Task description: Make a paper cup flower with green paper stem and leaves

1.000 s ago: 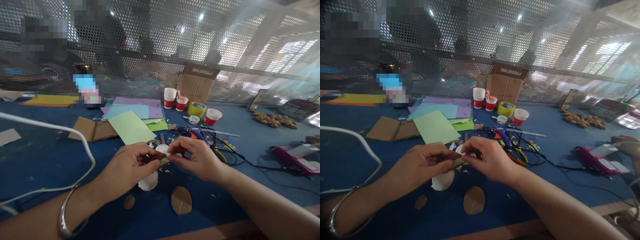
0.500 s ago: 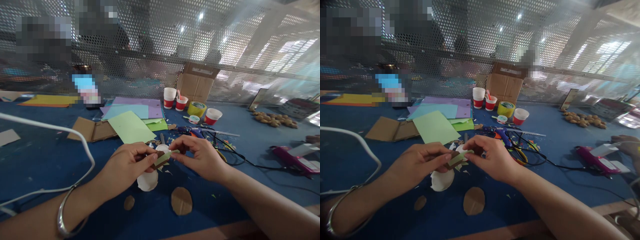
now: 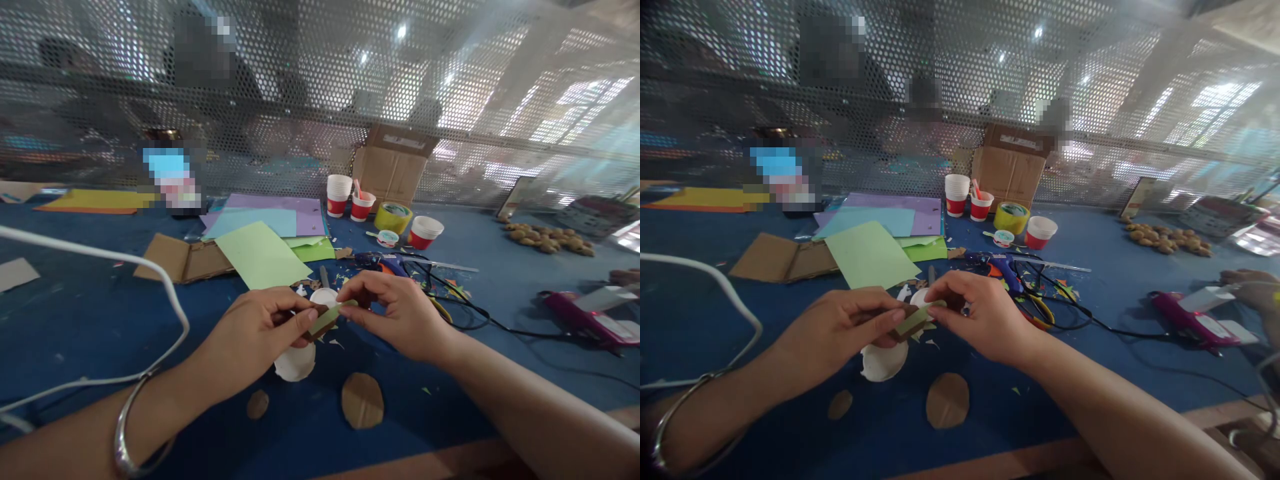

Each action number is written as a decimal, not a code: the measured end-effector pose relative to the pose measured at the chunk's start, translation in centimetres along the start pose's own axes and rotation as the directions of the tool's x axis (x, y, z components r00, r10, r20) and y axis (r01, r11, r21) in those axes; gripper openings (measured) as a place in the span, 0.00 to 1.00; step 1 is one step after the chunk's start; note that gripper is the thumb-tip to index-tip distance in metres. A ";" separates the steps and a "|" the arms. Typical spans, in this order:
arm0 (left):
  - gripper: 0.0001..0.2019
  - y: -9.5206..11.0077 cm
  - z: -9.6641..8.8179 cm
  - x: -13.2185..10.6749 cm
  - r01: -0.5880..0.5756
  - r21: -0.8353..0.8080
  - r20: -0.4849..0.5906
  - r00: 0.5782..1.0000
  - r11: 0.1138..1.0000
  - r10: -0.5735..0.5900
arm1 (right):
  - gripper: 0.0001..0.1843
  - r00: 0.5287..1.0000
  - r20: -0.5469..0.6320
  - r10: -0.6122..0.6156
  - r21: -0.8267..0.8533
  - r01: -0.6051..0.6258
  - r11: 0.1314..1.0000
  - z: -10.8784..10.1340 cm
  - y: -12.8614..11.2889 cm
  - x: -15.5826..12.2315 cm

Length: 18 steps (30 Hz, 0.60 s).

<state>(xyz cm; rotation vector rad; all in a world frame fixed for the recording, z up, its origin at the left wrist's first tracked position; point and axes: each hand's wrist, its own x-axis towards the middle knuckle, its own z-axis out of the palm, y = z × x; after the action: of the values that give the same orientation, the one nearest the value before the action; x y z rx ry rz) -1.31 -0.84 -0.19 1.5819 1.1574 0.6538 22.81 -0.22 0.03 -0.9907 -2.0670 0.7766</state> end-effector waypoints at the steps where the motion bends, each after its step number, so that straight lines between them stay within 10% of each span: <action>1: 0.21 0.0 0.0 0.0 -0.001 -0.001 0.003 1.000 1.000 0.001 | 0.03 1.000 0.005 0.002 -0.003 -0.002 1.000 0.0 0.0 0.0; 18: 0.20 0.4 0.1 0.0 -0.010 0.063 0.024 1.000 0.998 0.009 | 0.04 1.000 0.025 -0.013 0.001 0.013 1.000 0.0 -0.1 0.0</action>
<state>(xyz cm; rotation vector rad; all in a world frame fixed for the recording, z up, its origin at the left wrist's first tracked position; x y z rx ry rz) -1.09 -0.92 0.13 1.6448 1.1638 0.6083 22.77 -0.24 0.08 -0.9707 -2.0920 0.7864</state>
